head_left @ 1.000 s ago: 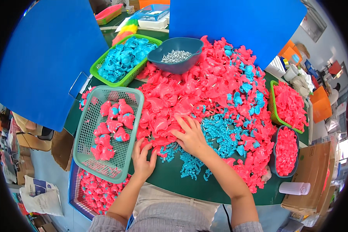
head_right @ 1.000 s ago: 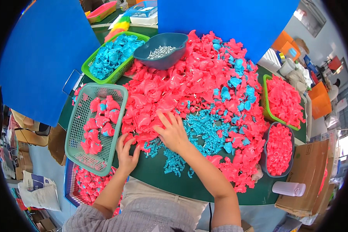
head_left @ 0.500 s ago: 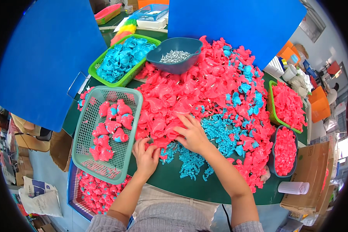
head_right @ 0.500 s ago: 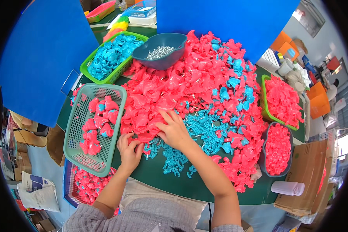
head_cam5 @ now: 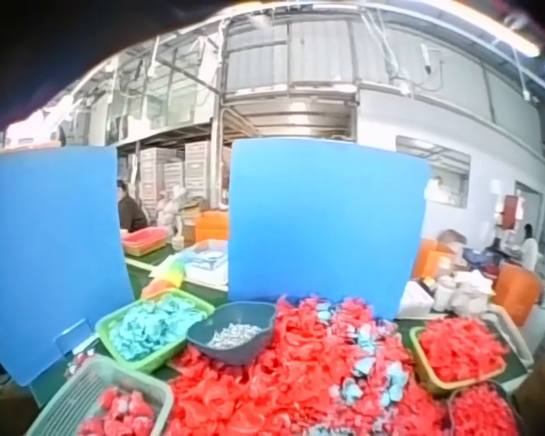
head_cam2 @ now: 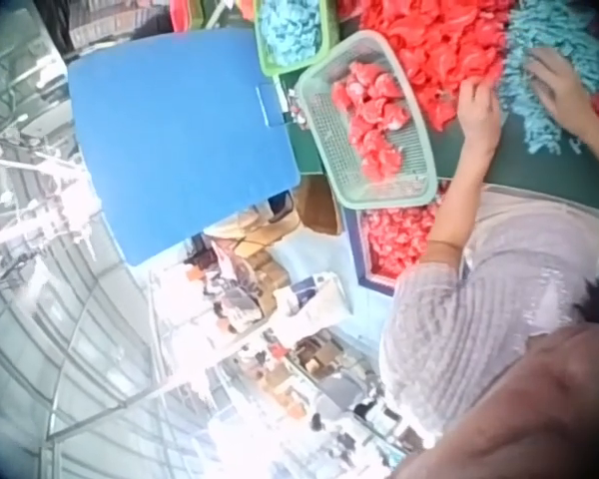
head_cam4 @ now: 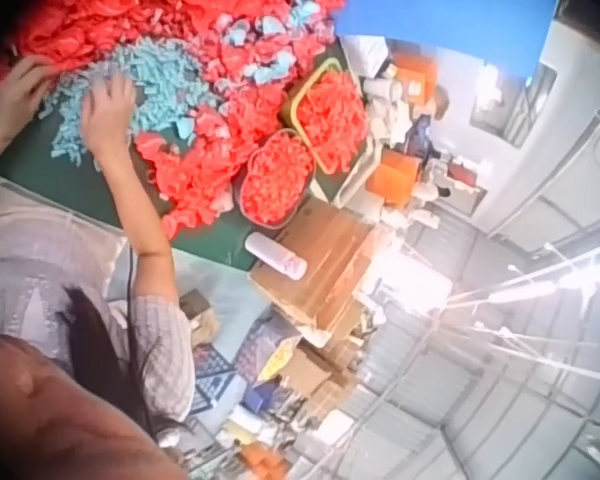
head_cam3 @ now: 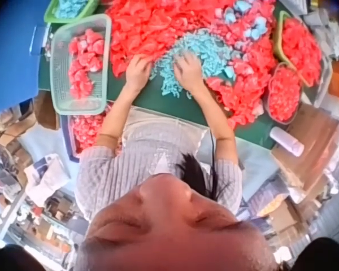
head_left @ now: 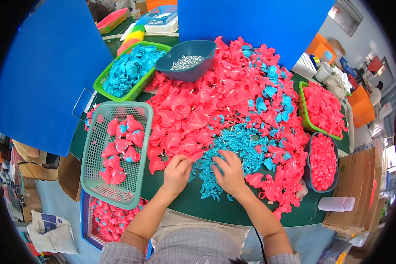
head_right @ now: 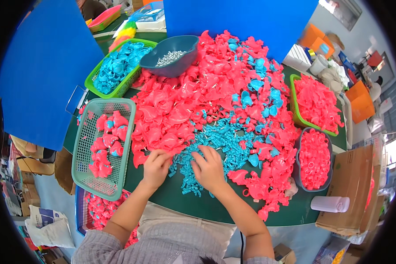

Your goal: Sorting small pink and blue toy components from a large pile into separate plastic baskets on a workbench.

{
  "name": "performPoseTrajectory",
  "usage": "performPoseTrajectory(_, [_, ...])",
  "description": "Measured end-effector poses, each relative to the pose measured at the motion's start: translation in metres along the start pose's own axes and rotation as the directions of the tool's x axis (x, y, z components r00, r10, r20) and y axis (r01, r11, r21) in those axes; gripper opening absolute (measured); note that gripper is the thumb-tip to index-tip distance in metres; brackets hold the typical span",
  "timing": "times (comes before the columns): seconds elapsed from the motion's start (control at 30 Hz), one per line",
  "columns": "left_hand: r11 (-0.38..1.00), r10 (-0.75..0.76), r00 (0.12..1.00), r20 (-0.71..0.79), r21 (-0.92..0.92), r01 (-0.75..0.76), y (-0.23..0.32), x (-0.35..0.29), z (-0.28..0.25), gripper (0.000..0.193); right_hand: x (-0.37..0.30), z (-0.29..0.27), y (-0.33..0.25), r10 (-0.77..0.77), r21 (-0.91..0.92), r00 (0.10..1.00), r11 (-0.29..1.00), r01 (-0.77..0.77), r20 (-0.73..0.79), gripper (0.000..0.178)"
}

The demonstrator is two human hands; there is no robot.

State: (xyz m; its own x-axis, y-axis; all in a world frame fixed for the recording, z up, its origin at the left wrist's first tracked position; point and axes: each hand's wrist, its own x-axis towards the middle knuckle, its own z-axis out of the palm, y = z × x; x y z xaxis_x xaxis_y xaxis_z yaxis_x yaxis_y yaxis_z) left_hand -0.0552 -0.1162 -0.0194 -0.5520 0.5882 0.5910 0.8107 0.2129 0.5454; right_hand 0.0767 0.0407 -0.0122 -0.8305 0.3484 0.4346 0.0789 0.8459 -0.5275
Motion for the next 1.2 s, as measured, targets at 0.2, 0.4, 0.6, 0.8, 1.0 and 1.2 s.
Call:
performPoseTrajectory(0.2, [0.887,-0.327,0.943,-0.052,-0.361,0.288,0.007,0.004,0.005,0.011,-0.004,0.008,-0.018,0.035,0.125,0.999,0.992,-0.034,-0.013,0.03])
performPoseTrajectory(0.4, [0.819,-0.355,0.933,-0.05,-0.499,0.285,0.014,0.0,0.011,0.011,-0.002,0.012,-0.025,0.059,0.239,0.998,0.969,-0.066,0.035,0.031])
performPoseTrajectory(0.6, [0.82,-0.448,0.889,-0.095,-0.439,0.366,-0.011,0.023,0.009,0.013,-0.005,0.001,-0.017,0.202,0.329,0.979,0.924,-0.193,0.008,0.03])
performPoseTrajectory(0.8, [0.958,-0.28,0.904,-0.324,-0.038,0.283,0.006,0.088,-0.014,0.036,-0.029,0.006,-0.013,-0.115,-0.129,0.984,0.983,0.133,0.138,0.053])
performPoseTrajectory(1.0, [0.996,-0.063,0.997,0.048,0.066,0.06,0.009,-0.026,-0.01,0.037,-0.045,0.021,-0.017,-0.15,-0.208,0.942,0.953,0.218,0.301,0.061])
performPoseTrajectory(1.2, [0.95,-0.223,0.967,0.121,0.249,0.188,0.015,-0.066,0.002,0.042,-0.037,0.014,0.022,-0.067,-0.37,0.989,0.922,0.112,0.134,0.05])
